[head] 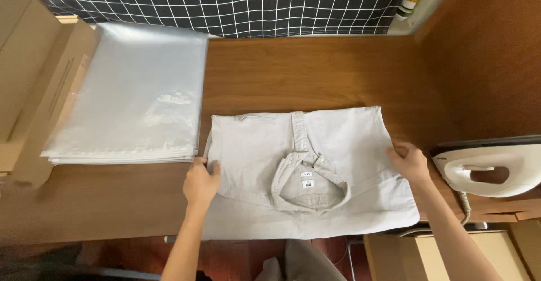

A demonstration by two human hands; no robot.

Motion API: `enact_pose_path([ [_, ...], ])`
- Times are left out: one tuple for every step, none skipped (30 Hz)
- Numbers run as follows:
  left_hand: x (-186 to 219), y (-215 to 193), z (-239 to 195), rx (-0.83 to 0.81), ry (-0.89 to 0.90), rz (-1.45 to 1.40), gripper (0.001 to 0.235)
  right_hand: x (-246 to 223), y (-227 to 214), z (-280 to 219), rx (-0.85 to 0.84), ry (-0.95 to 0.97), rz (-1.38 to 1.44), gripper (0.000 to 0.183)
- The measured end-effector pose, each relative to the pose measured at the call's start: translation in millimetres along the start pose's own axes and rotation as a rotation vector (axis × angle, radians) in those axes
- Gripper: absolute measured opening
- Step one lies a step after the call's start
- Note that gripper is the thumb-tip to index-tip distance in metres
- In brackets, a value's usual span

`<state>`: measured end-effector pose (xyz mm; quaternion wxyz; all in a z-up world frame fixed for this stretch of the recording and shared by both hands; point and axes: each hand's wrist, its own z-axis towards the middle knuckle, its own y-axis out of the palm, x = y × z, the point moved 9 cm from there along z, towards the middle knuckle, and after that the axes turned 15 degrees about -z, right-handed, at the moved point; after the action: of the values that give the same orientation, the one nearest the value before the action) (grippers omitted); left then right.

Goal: The person opens a cardboard box, removes a plastic-wrapped shirt, and places it on a table. They unwrap the shirt, unfold it, and hang it on a green hanger on a clothing rack. The person then opens another box containing a yellow shirt and places it on the table.

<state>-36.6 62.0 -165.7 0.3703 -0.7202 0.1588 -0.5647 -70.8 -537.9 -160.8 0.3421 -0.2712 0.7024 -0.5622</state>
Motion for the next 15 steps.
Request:
enact_pose_path([
  [5.8, -6.7, 1.5, -0.001, 0.000, 0.001, 0.037, -9.7, -10.7, -8.1, 0.000, 0.001, 0.000, 0.049],
  [8.7, -4.6, 2.6, -0.096, -0.040, -0.089, 0.041, -21.1, -15.8, -15.9, -0.065, -0.012, 0.153, 0.046],
  [13.3, -1.9, 3.8, -0.191, -0.080, -0.180, 0.047, -34.0, -21.7, -22.8, -0.129, -0.027, 0.307, 0.046],
  [4.3, 6.3, 16.1, -0.191, -0.079, -0.180, 0.047, -42.1, -33.8, -30.7, -0.129, -0.027, 0.308, 0.046],
  [-3.8, 15.1, 27.4, -0.200, -0.072, -0.254, 0.048, -52.7, -40.2, -39.8, -0.195, -0.040, 0.394, 0.045],
  [-11.8, 23.9, 38.8, -0.210, -0.065, -0.328, 0.049, -63.6, -46.9, -49.1, -0.260, -0.053, 0.480, 0.045],
  [-4.0, 19.8, 36.9, -0.208, -0.066, -0.328, 0.049, -76.1, -61.2, -59.9, -0.261, -0.055, 0.479, 0.045],
  [-0.3, 21.1, 33.7, -0.254, -0.141, -0.444, 0.054, -88.4, -69.0, -72.4, -0.339, -0.021, 0.563, 0.050],
  [4.1, 21.9, 30.0, -0.298, -0.217, -0.561, 0.060, -102.4, -77.2, -84.9, -0.418, 0.010, 0.647, 0.057],
  [33.2, 0.5, 15.9, -0.294, -0.220, -0.562, 0.060, -114.8, -90.8, -93.5, -0.422, 0.006, 0.646, 0.057],
  [57.5, -11.7, -2.7, -0.364, -0.319, -0.561, 0.068, -124.9, -99.6, -103.7, -0.480, 0.035, 0.664, 0.060],
  [82.8, -24.2, -22.2, -0.433, -0.418, -0.559, 0.078, -135.1, -108.9, -113.8, -0.539, 0.063, 0.681, 0.064],
  [82.8, -26.7, -16.4, -0.433, -0.420, -0.561, 0.078, -129.7, -101.8, -97.5, -0.541, 0.062, 0.678, 0.064],
  [81.6, -22.7, -15.0, -0.494, -0.490, -0.620, 0.079, -123.6, -87.8, -84.9, -0.627, 0.101, 0.677, 0.065],
  [80.7, -18.0, -15.0, -0.553, -0.557, -0.680, 0.082, -116.5, -73.0, -72.5, -0.715, 0.138, 0.676, 0.066],
])
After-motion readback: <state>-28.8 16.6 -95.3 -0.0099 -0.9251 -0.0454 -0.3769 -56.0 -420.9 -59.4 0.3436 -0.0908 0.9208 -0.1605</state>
